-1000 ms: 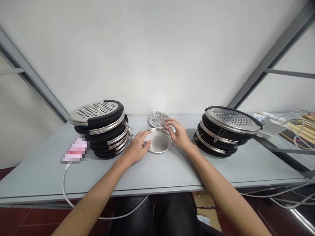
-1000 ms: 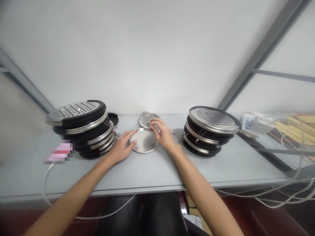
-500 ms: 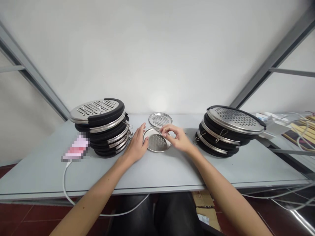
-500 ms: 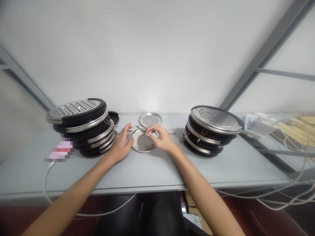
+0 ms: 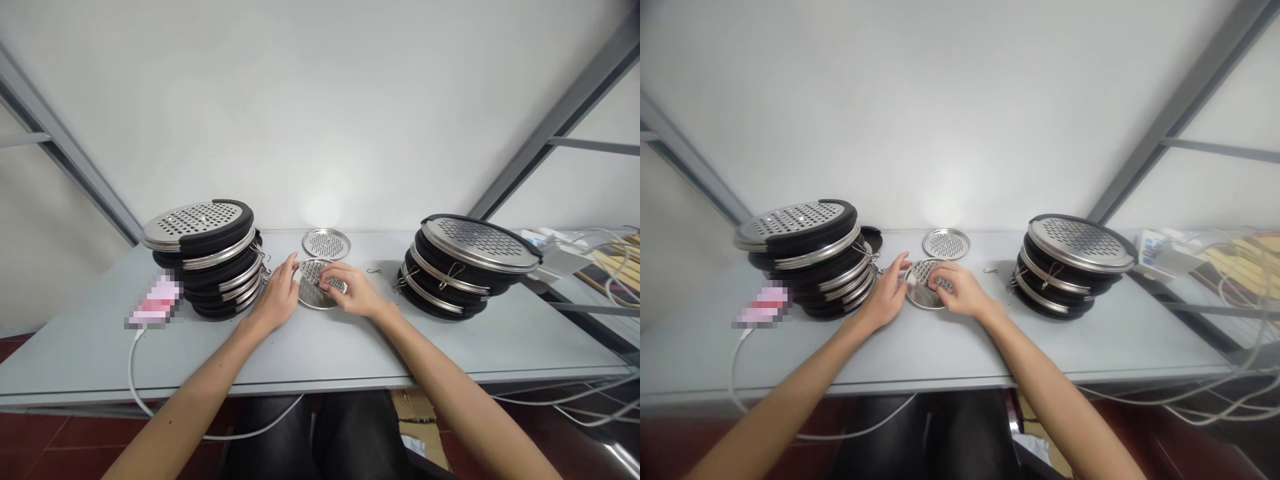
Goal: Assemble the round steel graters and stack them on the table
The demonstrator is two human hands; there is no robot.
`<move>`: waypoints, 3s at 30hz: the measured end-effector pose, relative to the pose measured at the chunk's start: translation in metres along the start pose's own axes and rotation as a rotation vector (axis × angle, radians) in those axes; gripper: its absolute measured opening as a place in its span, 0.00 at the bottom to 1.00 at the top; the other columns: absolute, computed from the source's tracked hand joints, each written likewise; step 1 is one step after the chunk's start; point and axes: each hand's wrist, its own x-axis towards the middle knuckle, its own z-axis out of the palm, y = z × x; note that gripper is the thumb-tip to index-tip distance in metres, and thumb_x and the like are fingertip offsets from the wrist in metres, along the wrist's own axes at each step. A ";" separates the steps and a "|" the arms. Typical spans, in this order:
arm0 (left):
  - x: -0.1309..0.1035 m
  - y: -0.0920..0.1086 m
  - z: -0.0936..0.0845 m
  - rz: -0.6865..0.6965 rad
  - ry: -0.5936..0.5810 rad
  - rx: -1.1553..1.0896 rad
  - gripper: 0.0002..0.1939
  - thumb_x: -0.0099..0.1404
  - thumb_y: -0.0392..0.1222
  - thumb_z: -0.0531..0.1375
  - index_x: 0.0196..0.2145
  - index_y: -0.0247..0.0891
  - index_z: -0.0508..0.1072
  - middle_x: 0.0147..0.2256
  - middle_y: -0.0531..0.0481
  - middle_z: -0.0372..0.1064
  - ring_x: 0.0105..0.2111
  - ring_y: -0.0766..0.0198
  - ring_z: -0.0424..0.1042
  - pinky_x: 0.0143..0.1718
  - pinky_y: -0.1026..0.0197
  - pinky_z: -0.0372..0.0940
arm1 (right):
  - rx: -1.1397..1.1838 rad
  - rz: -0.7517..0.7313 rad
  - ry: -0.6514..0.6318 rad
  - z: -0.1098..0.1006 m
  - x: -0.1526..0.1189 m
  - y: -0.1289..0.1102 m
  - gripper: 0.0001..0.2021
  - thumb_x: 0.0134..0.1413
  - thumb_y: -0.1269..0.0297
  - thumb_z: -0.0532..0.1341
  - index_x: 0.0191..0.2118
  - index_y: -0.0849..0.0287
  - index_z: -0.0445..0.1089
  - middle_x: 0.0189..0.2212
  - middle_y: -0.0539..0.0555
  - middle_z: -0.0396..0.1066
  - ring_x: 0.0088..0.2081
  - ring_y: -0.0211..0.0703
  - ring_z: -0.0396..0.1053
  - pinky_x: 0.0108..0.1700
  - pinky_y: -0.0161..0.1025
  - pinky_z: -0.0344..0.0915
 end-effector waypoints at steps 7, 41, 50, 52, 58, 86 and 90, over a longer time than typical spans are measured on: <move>0.000 0.006 -0.006 -0.012 -0.006 -0.012 0.28 0.68 0.40 0.51 0.64 0.35 0.50 0.55 0.36 0.64 0.56 0.53 0.64 0.56 0.47 0.61 | 0.013 -0.081 0.050 0.016 -0.003 0.001 0.07 0.54 0.72 0.58 0.36 0.55 0.71 0.38 0.56 0.72 0.43 0.46 0.69 0.49 0.47 0.67; 0.004 0.000 -0.023 0.235 -0.225 0.162 0.11 0.64 0.45 0.63 0.44 0.42 0.76 0.46 0.49 0.75 0.47 0.57 0.73 0.51 0.54 0.65 | -0.310 0.391 0.033 -0.011 -0.006 0.046 0.16 0.58 0.68 0.56 0.51 0.63 0.69 0.47 0.62 0.72 0.49 0.50 0.69 0.54 0.48 0.64; 0.004 -0.003 -0.021 0.268 -0.206 0.103 0.10 0.64 0.43 0.64 0.43 0.41 0.77 0.45 0.48 0.74 0.47 0.59 0.71 0.52 0.56 0.65 | -0.395 0.312 -0.091 -0.010 -0.007 0.049 0.13 0.54 0.72 0.58 0.41 0.59 0.78 0.49 0.61 0.72 0.51 0.52 0.69 0.57 0.49 0.62; 0.004 -0.004 -0.020 0.266 -0.197 0.092 0.10 0.63 0.43 0.64 0.42 0.41 0.77 0.45 0.48 0.74 0.47 0.59 0.71 0.52 0.56 0.65 | -0.385 0.310 -0.090 -0.010 -0.008 0.050 0.13 0.53 0.72 0.59 0.41 0.58 0.79 0.48 0.61 0.72 0.51 0.52 0.70 0.56 0.49 0.63; 0.004 -0.003 -0.022 0.248 -0.237 0.116 0.10 0.62 0.43 0.65 0.42 0.41 0.78 0.44 0.49 0.74 0.45 0.59 0.72 0.50 0.56 0.66 | -0.335 0.333 -0.093 -0.010 -0.009 0.054 0.13 0.51 0.73 0.60 0.41 0.58 0.79 0.49 0.62 0.72 0.49 0.50 0.71 0.56 0.46 0.64; 0.004 0.001 -0.010 0.208 -0.160 0.086 0.10 0.58 0.43 0.67 0.38 0.40 0.78 0.39 0.49 0.76 0.44 0.57 0.70 0.48 0.55 0.66 | -0.355 0.383 -0.126 -0.012 -0.007 0.048 0.17 0.52 0.75 0.55 0.42 0.59 0.79 0.48 0.58 0.74 0.48 0.48 0.72 0.54 0.43 0.65; 0.005 0.002 -0.013 0.194 -0.186 0.078 0.09 0.59 0.42 0.66 0.39 0.41 0.77 0.40 0.49 0.76 0.45 0.56 0.70 0.50 0.52 0.66 | -0.341 0.374 -0.114 -0.012 -0.007 0.048 0.16 0.51 0.75 0.57 0.40 0.57 0.79 0.45 0.56 0.75 0.46 0.47 0.73 0.52 0.42 0.66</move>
